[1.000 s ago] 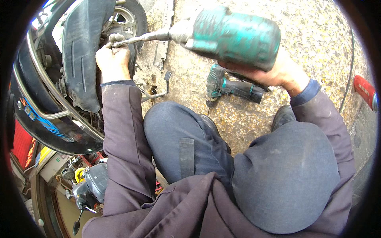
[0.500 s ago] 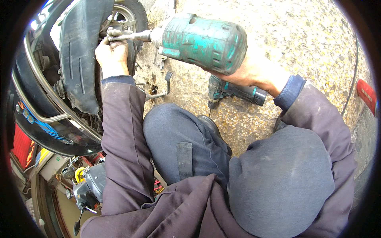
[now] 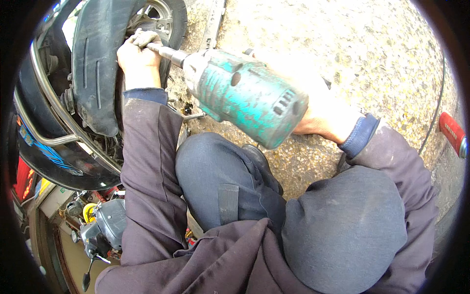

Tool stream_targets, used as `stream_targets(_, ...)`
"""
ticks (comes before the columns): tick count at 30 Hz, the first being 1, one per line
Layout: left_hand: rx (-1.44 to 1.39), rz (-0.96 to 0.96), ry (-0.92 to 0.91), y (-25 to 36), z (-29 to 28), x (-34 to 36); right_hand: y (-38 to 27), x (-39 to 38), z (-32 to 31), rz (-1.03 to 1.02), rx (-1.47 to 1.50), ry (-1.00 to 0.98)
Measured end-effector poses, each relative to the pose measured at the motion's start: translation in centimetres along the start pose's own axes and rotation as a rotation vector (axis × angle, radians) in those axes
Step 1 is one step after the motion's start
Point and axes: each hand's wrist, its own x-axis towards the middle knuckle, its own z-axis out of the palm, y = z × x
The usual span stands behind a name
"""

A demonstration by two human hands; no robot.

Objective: The person uses a cordless impact driver and a screwdriver to remove and install screws on the front fender and wheel area of a motorcycle. They repeatedly switch between tools and positions while working on the front assembly.

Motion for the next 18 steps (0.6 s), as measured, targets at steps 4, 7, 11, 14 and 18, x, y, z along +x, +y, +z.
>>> stream_targets(4, -0.059, 0.002, -0.055, 0.1, 0.1, 0.8, 0.9, 1.0, 0.7, 0.052, 0.119, 0.021)
stream_targets(7, -0.046, 0.042, -0.079, 0.1, 0.4, 1.2, 1.5, 1.2, 0.8, 0.073, 0.168, 0.036)
stream_targets(11, 0.040, 0.094, -0.050, 0.1, -0.2, 2.1, 1.6, 0.9, 0.3, 0.109, 0.229, 0.060)
stream_targets(14, 0.184, 0.138, 0.009, 0.4, -1.1, 3.1, 1.0, 1.1, -1.0, 0.096, 0.162, 0.076)
stream_targets(18, 0.046, 0.211, 0.015, -0.6, -1.1, 3.7, 0.2, 1.2, -2.7, 0.072, 0.061, 0.143)
